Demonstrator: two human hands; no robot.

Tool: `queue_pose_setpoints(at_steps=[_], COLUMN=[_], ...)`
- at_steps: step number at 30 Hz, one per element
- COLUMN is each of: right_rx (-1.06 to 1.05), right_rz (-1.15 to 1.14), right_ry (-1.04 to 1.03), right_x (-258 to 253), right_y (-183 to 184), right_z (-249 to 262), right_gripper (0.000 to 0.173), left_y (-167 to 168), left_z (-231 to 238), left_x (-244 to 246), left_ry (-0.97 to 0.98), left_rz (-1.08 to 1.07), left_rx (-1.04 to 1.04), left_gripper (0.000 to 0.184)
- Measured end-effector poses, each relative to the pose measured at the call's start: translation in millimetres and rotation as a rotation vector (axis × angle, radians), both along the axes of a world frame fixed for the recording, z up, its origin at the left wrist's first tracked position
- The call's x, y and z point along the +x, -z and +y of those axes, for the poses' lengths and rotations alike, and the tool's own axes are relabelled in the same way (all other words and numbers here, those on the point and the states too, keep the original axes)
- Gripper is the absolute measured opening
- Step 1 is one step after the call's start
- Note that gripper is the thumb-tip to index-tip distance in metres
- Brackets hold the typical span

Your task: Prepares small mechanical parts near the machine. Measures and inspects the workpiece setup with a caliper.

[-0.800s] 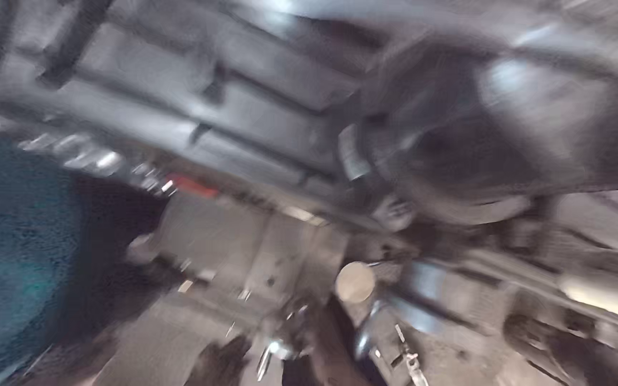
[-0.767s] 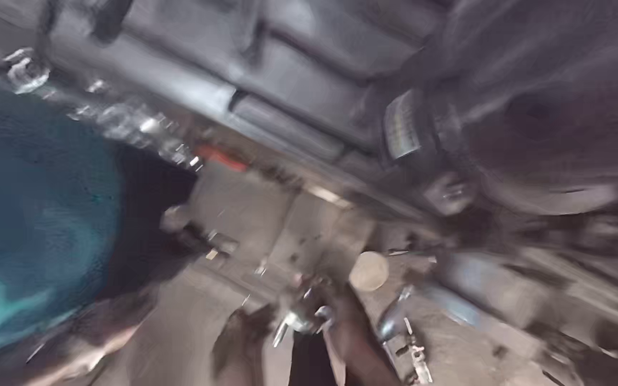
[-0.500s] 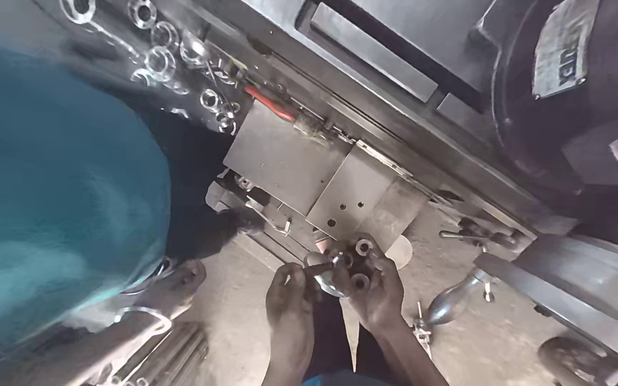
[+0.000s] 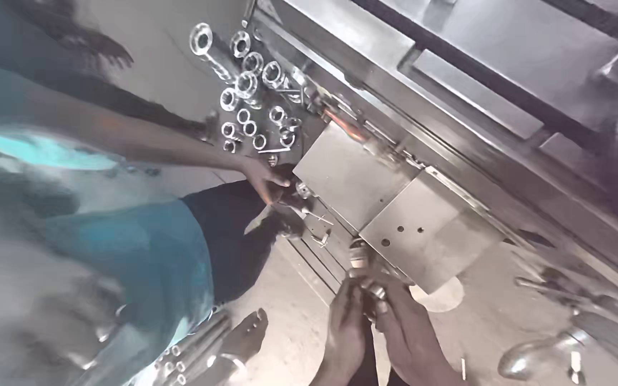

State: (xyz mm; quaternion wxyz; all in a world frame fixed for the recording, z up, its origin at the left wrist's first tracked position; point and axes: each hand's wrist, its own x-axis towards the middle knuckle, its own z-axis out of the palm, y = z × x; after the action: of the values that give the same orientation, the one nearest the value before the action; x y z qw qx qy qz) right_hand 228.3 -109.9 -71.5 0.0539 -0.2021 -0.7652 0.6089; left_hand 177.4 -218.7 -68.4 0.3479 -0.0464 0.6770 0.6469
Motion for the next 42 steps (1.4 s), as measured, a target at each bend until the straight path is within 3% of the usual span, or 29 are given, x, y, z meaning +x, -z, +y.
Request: queue_pose_setpoints(at_steps=[3,6,8,10,13,18,23,28,32,33,37,39,42], right_rx=[0.210,0.242,0.129,-0.071,-0.248,0.071,0.068,0.144,0.147,0.144,0.059,0.007,0.222], right_rz=[-0.090,-0.131,-0.091,-0.016,0.019,-0.033,-0.058,-0.094,-0.126,-0.135,-0.120,-0.133,-0.087], right_ry=[-0.098,-0.131,-0.134,-0.116,0.011,0.133,0.073,0.088,0.064,0.047,-0.005,0.106,0.350], right_x=[-0.4,2.6,4.1,6.8,15.6,27.7,30.2,26.1,22.7,22.3,17.4,9.6,-14.4], right_y=[-9.2,-15.0,-14.0,-11.8,-15.6,-7.0,-2.8,0.9,2.9,3.0,9.7,12.8,28.4], right_z=[-7.5,-10.9,-10.3,-4.5,4.1,21.0,21.0,12.9,13.5,13.0,18.9,30.8,44.8], right_gripper=[0.052,0.046,0.046,0.047,0.048,0.029,0.030,0.029,0.030,0.030,0.039,0.048,0.046], left_y=[-2.9,-1.3,-0.8,-0.9,4.2,20.4,14.6,13.0,13.1,12.9,12.9,12.3,1.9], left_z=[-0.1,-7.7,-14.0,-5.5,1.3,-1.5,3.4,-2.5,-10.4,-12.3,-6.1,3.5,19.3], left_x=[14.9,21.3,22.9,18.5,6.9,-6.5,-11.4,-12.0,-12.9,-13.0,-20.6,-36.2,-74.0], left_ry=[-0.145,-0.178,-0.172,-0.289,-0.363,-0.218,-0.172,0.095,0.278,0.268,0.041,-0.017,-0.013], left_rz=[-0.135,-0.215,-0.339,-0.521,-0.686,-0.507,-0.318,-0.078,-0.096,-0.155,-0.331,-0.315,-0.114], left_rx=[0.111,0.200,0.262,0.276,0.355,0.372,0.280,0.141,0.108,0.142,0.243,0.249,0.231], left_gripper=[0.036,0.038,0.040,0.018,0.034,0.031,0.031,0.028,0.054,0.054,0.021,0.016,0.016])
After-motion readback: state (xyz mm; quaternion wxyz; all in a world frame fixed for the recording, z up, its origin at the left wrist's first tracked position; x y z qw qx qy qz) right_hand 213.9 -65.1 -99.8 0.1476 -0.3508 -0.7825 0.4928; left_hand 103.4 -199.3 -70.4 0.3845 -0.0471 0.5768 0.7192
